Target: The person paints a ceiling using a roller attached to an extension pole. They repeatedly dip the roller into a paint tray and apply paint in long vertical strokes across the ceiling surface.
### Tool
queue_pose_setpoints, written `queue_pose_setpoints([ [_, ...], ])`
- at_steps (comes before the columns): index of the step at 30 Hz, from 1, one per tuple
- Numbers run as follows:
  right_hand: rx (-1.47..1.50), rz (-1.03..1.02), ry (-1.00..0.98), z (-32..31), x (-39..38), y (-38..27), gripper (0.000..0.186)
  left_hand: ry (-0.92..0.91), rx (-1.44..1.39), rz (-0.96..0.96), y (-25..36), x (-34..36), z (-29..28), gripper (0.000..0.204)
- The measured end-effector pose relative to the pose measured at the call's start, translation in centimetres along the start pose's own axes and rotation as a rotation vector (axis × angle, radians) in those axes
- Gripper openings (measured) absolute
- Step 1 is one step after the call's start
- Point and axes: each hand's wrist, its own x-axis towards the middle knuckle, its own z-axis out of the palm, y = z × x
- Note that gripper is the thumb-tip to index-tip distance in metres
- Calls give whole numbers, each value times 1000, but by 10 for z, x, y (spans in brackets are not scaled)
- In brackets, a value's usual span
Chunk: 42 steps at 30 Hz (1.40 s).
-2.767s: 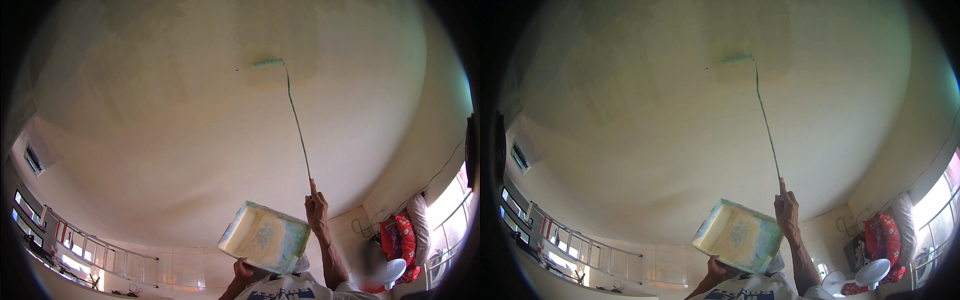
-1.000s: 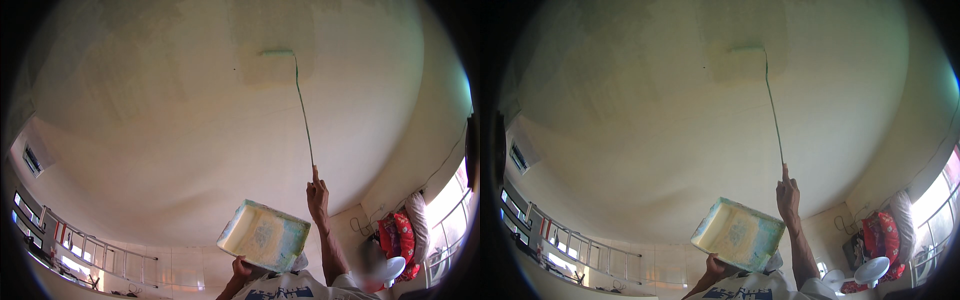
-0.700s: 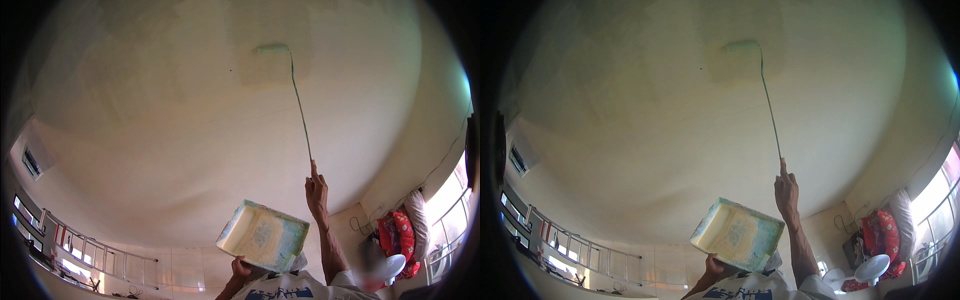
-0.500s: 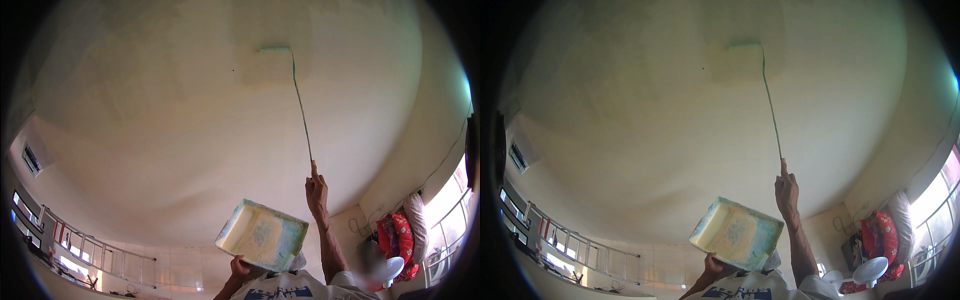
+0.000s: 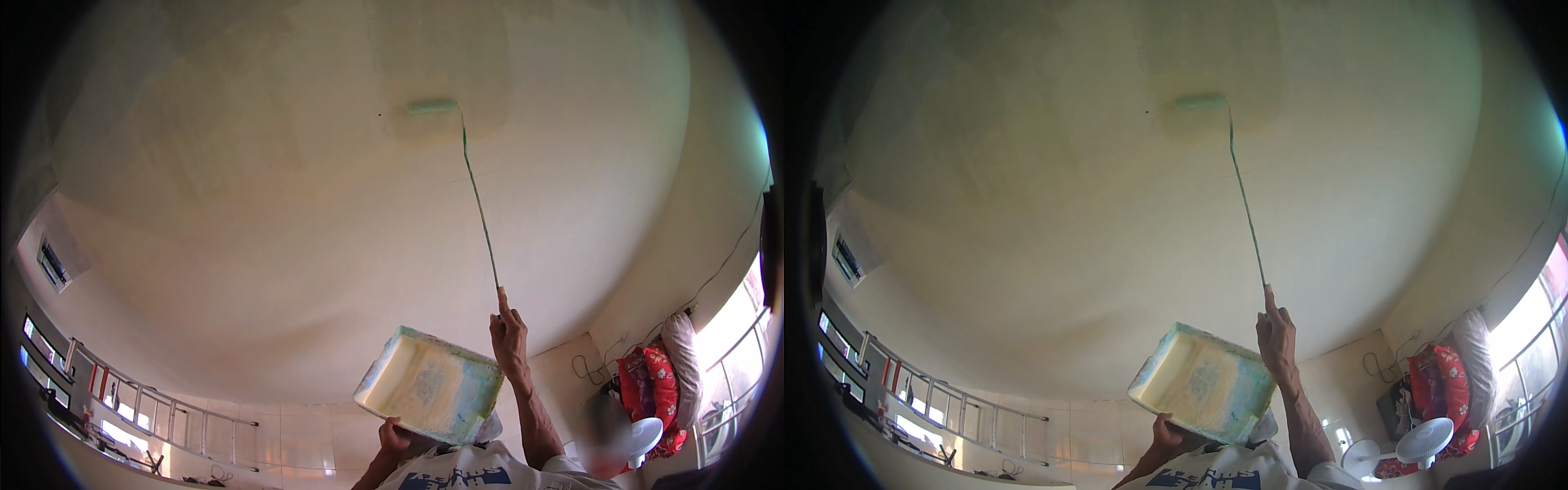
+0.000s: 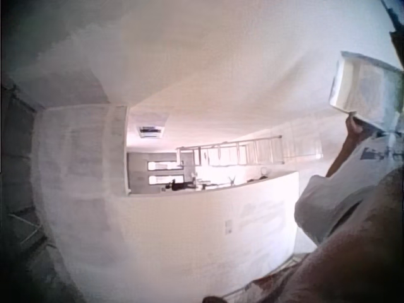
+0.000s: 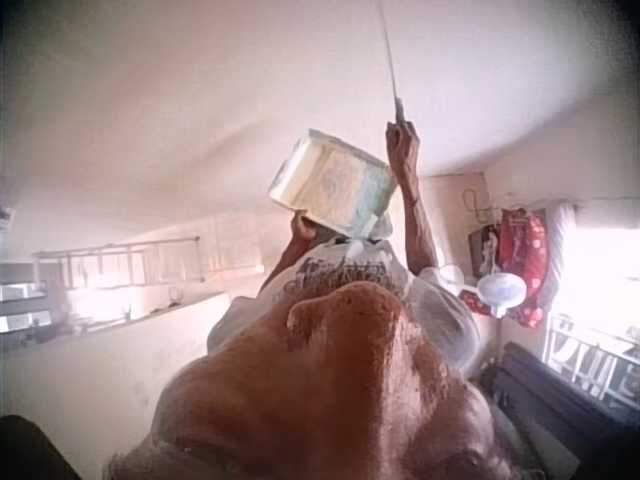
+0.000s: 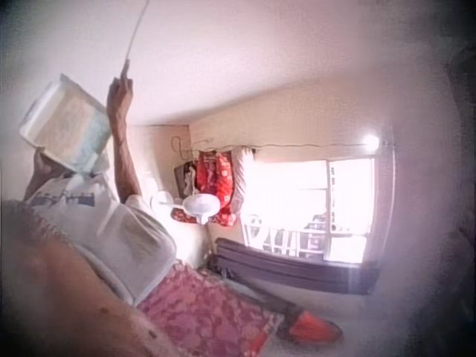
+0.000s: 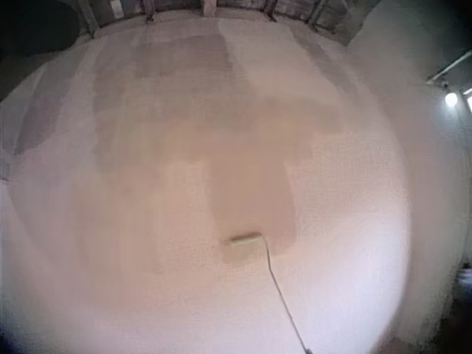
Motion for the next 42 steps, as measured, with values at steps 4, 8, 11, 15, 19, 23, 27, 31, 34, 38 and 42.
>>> queue_pose_setpoints([
  [4,4,-11,20,-4,24,-16,60,0,-3,-2,-4,5,-10,56],
  [8,-1,8,13,-10,44,-27,61,3,0,-18,-4,5,-4,54],
  [11,25,15,9,-10,36,-27,61,17,-1,-14,-3,4,-8,55],
  [15,4,82,6,-7,-4,2,61,7,-21,-15,-3,5,-4,59],
  [19,-41,143,-1,-12,-39,29,62,13,-13,-14,-2,0,8,60],
  [23,-60,153,6,-9,-38,35,63,37,-17,-15,-2,3,-5,59],
  [27,-97,96,34,-11,-11,33,63,17,-5,-28,-3,8,-15,55],
  [31,-112,38,70,-25,28,19,62,25,-16,-26,-4,6,-18,55],
  [34,-78,6,88,-36,55,3,62,27,7,10,-5,5,-5,58],
  [38,-83,-47,93,-47,89,-16,61,0,-22,0,-4,4,-3,63],
  [42,-77,-67,113,-55,123,-38,61,-8,-15,-2,-3,2,1,64],
])
